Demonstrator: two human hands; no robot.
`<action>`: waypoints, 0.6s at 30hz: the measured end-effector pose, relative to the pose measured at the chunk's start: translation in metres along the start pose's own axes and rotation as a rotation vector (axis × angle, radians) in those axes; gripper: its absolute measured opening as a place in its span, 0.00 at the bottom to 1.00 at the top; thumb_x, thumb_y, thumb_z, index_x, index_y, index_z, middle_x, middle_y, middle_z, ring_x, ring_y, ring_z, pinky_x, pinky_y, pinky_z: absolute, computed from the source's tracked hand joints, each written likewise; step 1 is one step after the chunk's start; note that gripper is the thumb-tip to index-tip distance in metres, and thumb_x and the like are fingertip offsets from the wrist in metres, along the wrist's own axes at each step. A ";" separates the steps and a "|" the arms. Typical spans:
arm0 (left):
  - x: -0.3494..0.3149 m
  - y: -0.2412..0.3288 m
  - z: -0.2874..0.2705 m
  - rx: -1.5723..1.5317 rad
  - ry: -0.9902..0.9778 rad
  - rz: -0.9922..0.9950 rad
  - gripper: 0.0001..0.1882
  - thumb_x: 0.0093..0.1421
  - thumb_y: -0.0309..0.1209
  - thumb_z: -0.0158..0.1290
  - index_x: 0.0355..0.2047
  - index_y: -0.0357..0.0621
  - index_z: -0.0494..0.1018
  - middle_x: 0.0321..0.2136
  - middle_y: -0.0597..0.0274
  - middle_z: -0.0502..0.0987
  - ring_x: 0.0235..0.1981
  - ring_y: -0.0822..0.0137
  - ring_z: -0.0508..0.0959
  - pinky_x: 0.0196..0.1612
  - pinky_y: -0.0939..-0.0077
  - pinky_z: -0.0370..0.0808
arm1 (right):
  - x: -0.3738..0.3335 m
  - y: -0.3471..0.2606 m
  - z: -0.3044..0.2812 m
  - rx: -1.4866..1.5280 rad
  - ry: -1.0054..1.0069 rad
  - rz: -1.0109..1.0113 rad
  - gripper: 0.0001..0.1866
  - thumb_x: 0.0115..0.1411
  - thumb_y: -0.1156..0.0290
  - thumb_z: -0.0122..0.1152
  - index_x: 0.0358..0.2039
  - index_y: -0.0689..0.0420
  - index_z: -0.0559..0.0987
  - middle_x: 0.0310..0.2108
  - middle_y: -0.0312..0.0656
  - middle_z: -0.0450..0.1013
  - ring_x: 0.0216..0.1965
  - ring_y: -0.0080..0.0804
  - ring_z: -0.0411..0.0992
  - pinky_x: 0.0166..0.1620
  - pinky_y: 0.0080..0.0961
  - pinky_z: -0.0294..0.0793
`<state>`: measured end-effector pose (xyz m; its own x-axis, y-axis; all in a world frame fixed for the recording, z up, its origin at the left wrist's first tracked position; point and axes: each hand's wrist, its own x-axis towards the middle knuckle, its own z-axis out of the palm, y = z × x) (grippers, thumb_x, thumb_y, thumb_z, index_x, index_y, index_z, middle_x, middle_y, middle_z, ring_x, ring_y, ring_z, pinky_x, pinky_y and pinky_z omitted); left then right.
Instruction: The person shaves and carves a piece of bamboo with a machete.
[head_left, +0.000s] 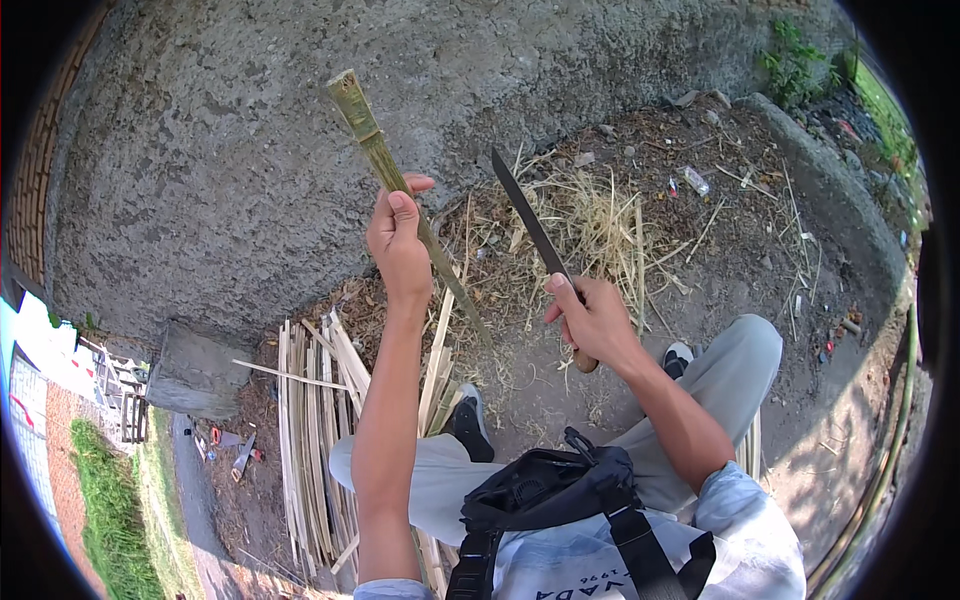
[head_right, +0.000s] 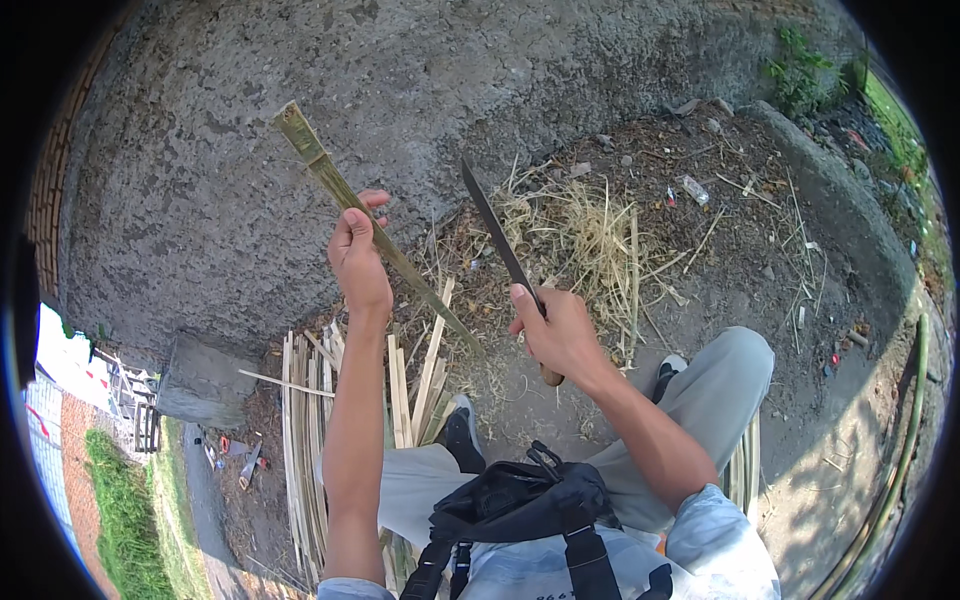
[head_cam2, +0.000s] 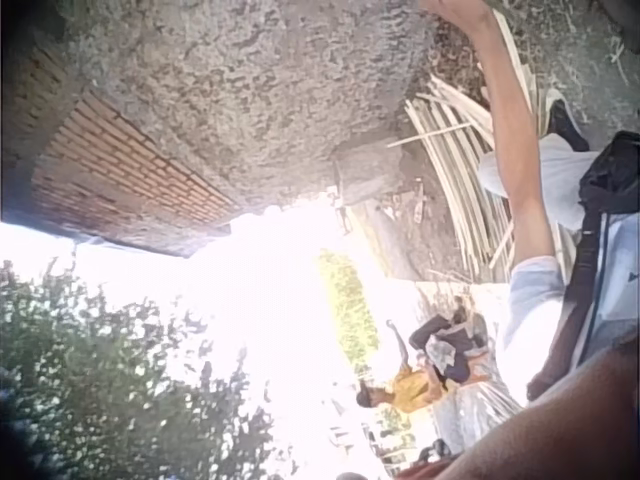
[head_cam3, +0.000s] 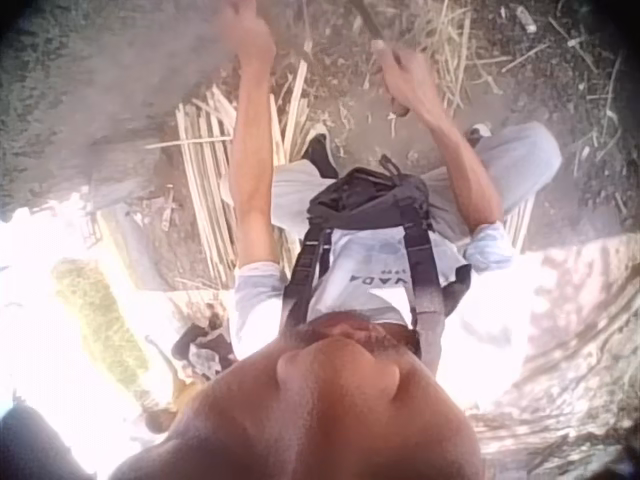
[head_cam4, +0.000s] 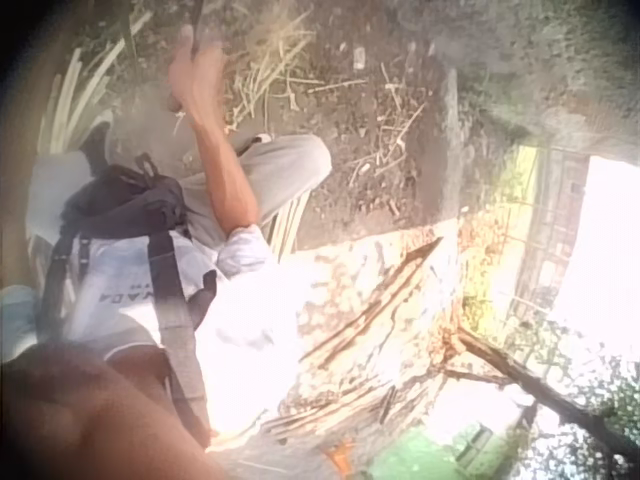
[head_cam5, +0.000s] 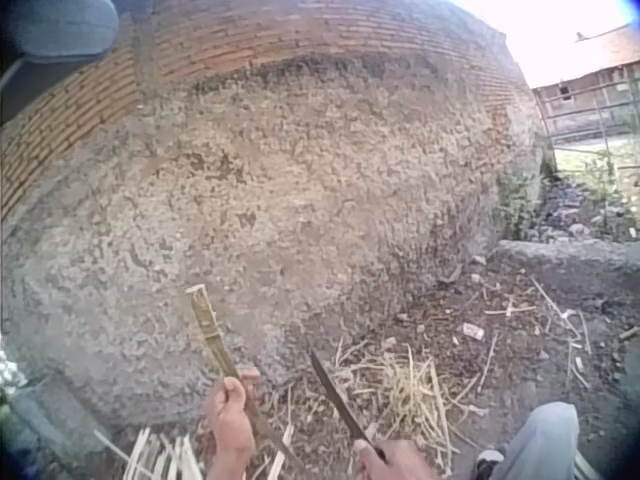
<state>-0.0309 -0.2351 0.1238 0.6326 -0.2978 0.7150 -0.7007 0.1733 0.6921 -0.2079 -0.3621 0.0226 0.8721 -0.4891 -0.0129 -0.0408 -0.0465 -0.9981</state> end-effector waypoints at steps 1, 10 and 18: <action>-0.001 0.000 -0.002 -0.072 0.012 -0.083 0.22 0.70 0.45 0.41 0.39 0.38 0.74 0.34 0.63 0.74 0.36 0.72 0.70 0.42 0.77 0.67 | -0.002 0.002 0.002 -0.023 -0.060 -0.024 0.25 0.70 0.57 0.43 0.40 0.70 0.78 0.18 0.41 0.74 0.12 0.20 0.66 0.16 0.21 0.64; -0.008 0.020 -0.001 0.296 0.005 -0.127 0.19 0.67 0.45 0.47 0.39 0.43 0.77 0.33 0.68 0.74 0.34 0.73 0.66 0.40 0.76 0.64 | -0.024 -0.020 0.020 -0.182 -0.039 -0.312 0.22 0.69 0.63 0.43 0.25 0.66 0.76 0.13 0.48 0.70 0.13 0.39 0.68 0.21 0.35 0.67; -0.013 0.035 0.001 0.412 0.068 -0.019 0.10 0.59 0.36 0.59 0.38 0.44 0.80 0.28 0.66 0.75 0.34 0.67 0.69 0.42 0.71 0.67 | -0.029 -0.021 0.030 -0.127 0.099 -0.476 0.15 0.68 0.69 0.46 0.30 0.66 0.76 0.15 0.46 0.70 0.13 0.38 0.69 0.20 0.33 0.66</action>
<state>-0.0638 -0.2257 0.1388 0.6572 -0.2320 0.7172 -0.7535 -0.2261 0.6173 -0.2177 -0.3205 0.0418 0.7583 -0.4677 0.4541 0.2859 -0.3874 -0.8765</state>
